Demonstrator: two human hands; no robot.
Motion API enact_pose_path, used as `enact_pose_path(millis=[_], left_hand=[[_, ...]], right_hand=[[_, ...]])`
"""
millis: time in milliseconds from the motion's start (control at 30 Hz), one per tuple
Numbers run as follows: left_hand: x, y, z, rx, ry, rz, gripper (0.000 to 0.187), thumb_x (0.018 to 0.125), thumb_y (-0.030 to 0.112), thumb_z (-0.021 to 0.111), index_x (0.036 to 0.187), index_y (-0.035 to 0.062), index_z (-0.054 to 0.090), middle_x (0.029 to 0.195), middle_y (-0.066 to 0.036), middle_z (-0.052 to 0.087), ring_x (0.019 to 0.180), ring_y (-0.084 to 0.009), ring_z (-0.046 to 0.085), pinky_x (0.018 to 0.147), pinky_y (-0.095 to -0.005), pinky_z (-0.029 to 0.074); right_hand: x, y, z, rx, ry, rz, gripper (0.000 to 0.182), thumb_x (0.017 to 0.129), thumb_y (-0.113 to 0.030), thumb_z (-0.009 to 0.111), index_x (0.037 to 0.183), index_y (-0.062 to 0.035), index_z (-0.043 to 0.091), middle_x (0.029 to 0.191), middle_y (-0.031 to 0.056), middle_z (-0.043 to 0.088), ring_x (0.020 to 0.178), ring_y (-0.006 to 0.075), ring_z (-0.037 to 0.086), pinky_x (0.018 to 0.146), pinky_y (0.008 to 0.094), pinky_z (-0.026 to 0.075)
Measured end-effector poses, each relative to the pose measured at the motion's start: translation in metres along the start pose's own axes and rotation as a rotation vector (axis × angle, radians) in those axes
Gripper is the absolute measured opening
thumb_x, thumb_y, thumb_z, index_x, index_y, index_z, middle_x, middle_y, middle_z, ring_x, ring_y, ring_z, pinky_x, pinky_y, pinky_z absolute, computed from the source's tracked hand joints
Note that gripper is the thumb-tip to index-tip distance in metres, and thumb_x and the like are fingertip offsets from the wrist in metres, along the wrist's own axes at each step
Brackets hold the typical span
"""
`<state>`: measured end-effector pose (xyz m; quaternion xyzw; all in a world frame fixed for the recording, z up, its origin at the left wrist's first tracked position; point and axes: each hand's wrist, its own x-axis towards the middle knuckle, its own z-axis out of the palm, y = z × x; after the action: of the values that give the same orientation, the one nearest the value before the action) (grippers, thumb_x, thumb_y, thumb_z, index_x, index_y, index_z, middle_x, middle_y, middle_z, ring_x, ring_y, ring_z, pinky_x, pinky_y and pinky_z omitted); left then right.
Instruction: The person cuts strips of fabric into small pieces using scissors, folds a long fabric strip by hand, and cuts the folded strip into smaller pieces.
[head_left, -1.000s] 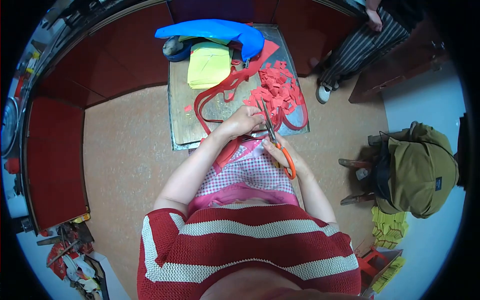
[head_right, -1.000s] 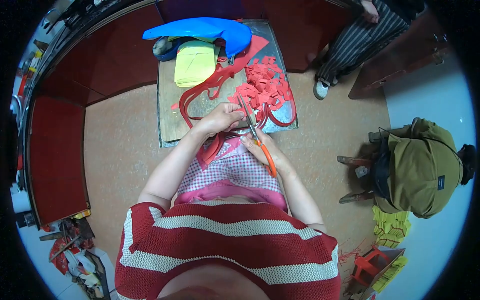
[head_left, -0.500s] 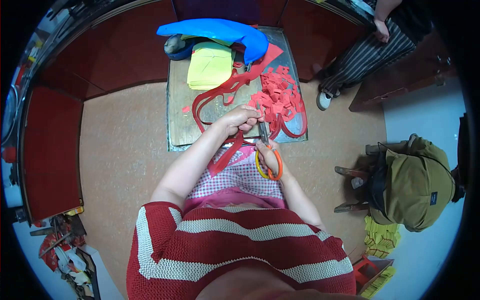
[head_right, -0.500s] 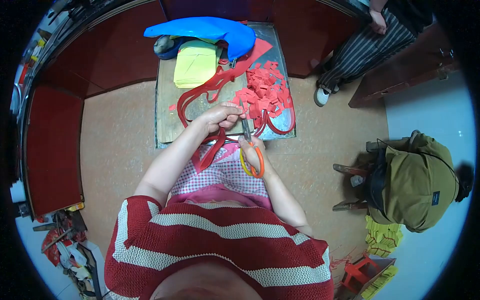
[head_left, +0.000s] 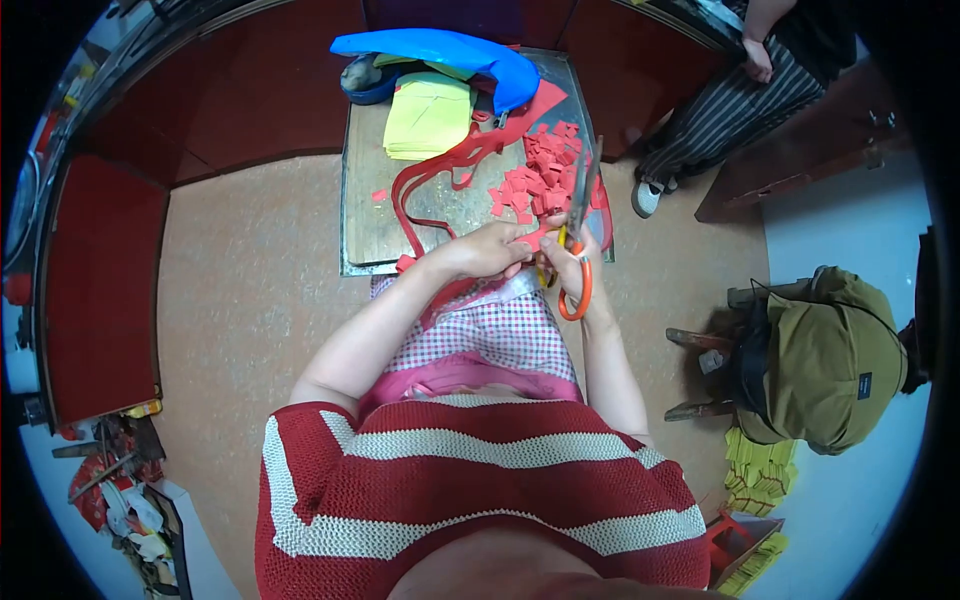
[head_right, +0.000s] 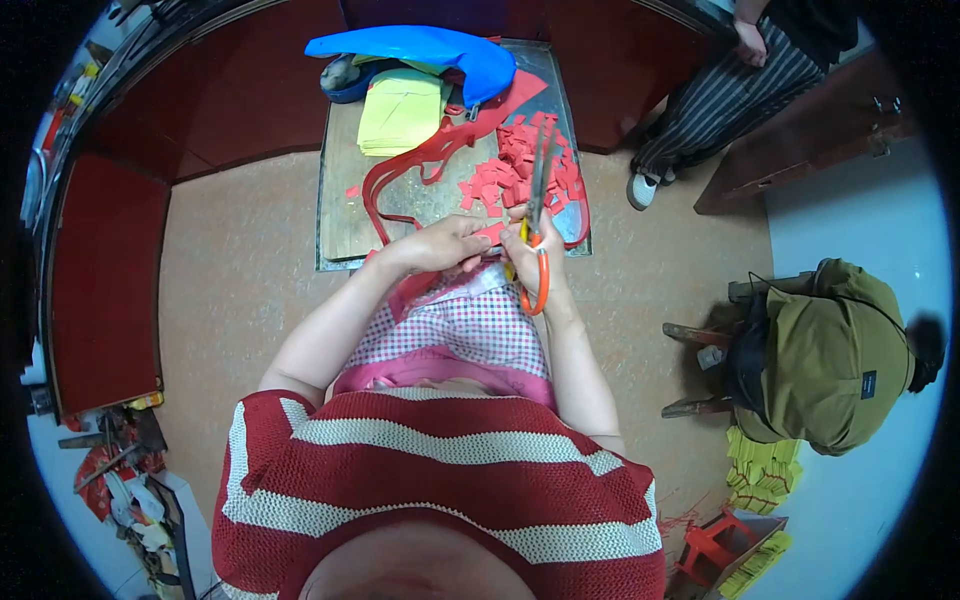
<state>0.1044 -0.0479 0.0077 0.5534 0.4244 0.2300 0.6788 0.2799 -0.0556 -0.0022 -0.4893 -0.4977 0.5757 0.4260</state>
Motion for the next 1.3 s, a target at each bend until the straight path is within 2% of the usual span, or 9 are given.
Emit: enact_pose_path(millis=[233, 333, 433, 567, 767, 933, 1067, 1233, 1300], left_hand=[[-0.003, -0.005, -0.011, -0.336, 0.134, -0.057, 0.017, 0.094, 0.017, 0.047, 0.093, 0.0029, 0.057, 0.056, 0.005, 0.044, 0.041, -0.0019, 0.032, 0.037, -0.0181, 0.023], [0.000, -0.004, -0.013, -0.374, 0.177, -0.059, 0.017, 0.094, 0.016, 0.048, 0.095, 0.0023, 0.057, 0.055, 0.005, 0.044, 0.042, -0.0018, 0.031, 0.037, -0.0182, 0.022], [0.004, -0.004, -0.011, -0.311, 0.153, -0.035, 0.016, 0.094, 0.016, 0.048, 0.094, 0.0028, 0.057, 0.055, 0.005, 0.044, 0.042, -0.0018, 0.031, 0.038, -0.0185, 0.022], [0.008, -0.001, -0.008, -0.242, 0.122, -0.030, 0.016, 0.093, 0.016, 0.048, 0.091, 0.0037, 0.058, 0.054, 0.005, 0.042, 0.042, -0.0020, 0.032, 0.038, -0.0191, 0.022], [0.017, -0.002, -0.016, -0.242, 0.092, -0.016, 0.014, 0.091, 0.014, 0.050, 0.089, 0.0037, 0.058, 0.053, 0.006, 0.043, 0.041, -0.0024, 0.033, 0.037, -0.0195, 0.023], [0.034, -0.010, -0.023, -0.282, 0.060, -0.039, 0.013, 0.089, 0.013, 0.051, 0.085, 0.0038, 0.059, 0.052, 0.005, 0.043, 0.039, -0.0030, 0.033, 0.036, -0.0200, 0.023], [0.037, -0.007, -0.023, -0.291, 0.053, -0.065, 0.012, 0.088, 0.011, 0.051, 0.083, 0.0039, 0.059, 0.051, 0.005, 0.044, 0.039, -0.0034, 0.033, 0.036, -0.0204, 0.023], [0.037, -0.009, -0.022, -0.291, 0.043, -0.072, 0.012, 0.087, 0.010, 0.051, 0.084, 0.0037, 0.060, 0.051, 0.005, 0.044, 0.038, -0.0036, 0.033, 0.036, -0.0208, 0.023], [0.040, -0.010, -0.021, -0.284, 0.049, -0.025, 0.012, 0.087, 0.011, 0.051, 0.085, 0.0034, 0.060, 0.050, 0.004, 0.044, 0.037, -0.0039, 0.033, 0.035, -0.0211, 0.023]], right_hand=[[-0.026, 0.009, -0.020, -0.015, -0.242, 0.162, 0.027, 0.089, -0.025, 0.059, 0.104, -0.0053, 0.047, 0.080, 0.0004, 0.056, 0.059, 0.0045, 0.048, 0.051, 0.0203, 0.040], [-0.037, 0.011, -0.020, -0.094, -0.355, 0.179, 0.044, 0.087, -0.039, 0.062, 0.107, -0.0031, 0.047, 0.083, 0.0014, 0.055, 0.068, 0.0057, 0.050, 0.057, 0.0214, 0.042], [-0.039, 0.011, -0.017, -0.258, -0.389, 0.167, 0.069, 0.081, -0.056, 0.061, 0.113, 0.0023, 0.045, 0.090, 0.0077, 0.055, 0.082, 0.0160, 0.053, 0.073, 0.0301, 0.045], [-0.032, 0.020, -0.015, -0.320, -0.354, 0.057, 0.068, 0.081, -0.058, 0.060, 0.112, 0.0014, 0.047, 0.088, 0.0083, 0.055, 0.082, 0.0164, 0.054, 0.073, 0.0309, 0.046], [-0.026, 0.008, -0.002, -0.197, -0.276, 0.222, 0.036, 0.094, -0.041, 0.047, 0.094, -0.0055, 0.051, 0.066, -0.0001, 0.050, 0.050, 0.0057, 0.045, 0.044, 0.0213, 0.038], [-0.018, 0.014, -0.007, -0.054, -0.319, 0.307, 0.034, 0.094, -0.039, 0.048, 0.096, -0.0056, 0.050, 0.070, 0.0015, 0.053, 0.054, 0.0079, 0.049, 0.046, 0.0223, 0.041], [-0.014, 0.018, -0.019, -0.105, -0.410, 0.379, 0.041, 0.090, -0.042, 0.055, 0.107, -0.0052, 0.047, 0.087, 0.0095, 0.058, 0.071, 0.0139, 0.056, 0.057, 0.0264, 0.047], [-0.015, 0.020, -0.023, -0.141, -0.442, 0.216, 0.039, 0.090, -0.039, 0.056, 0.106, -0.0049, 0.047, 0.093, 0.0090, 0.056, 0.083, 0.0127, 0.055, 0.067, 0.0278, 0.046], [-0.011, 0.027, -0.019, -0.271, -0.391, 0.152, 0.033, 0.091, -0.035, 0.055, 0.103, -0.0052, 0.048, 0.085, 0.0060, 0.055, 0.075, 0.0108, 0.053, 0.062, 0.0260, 0.045]])
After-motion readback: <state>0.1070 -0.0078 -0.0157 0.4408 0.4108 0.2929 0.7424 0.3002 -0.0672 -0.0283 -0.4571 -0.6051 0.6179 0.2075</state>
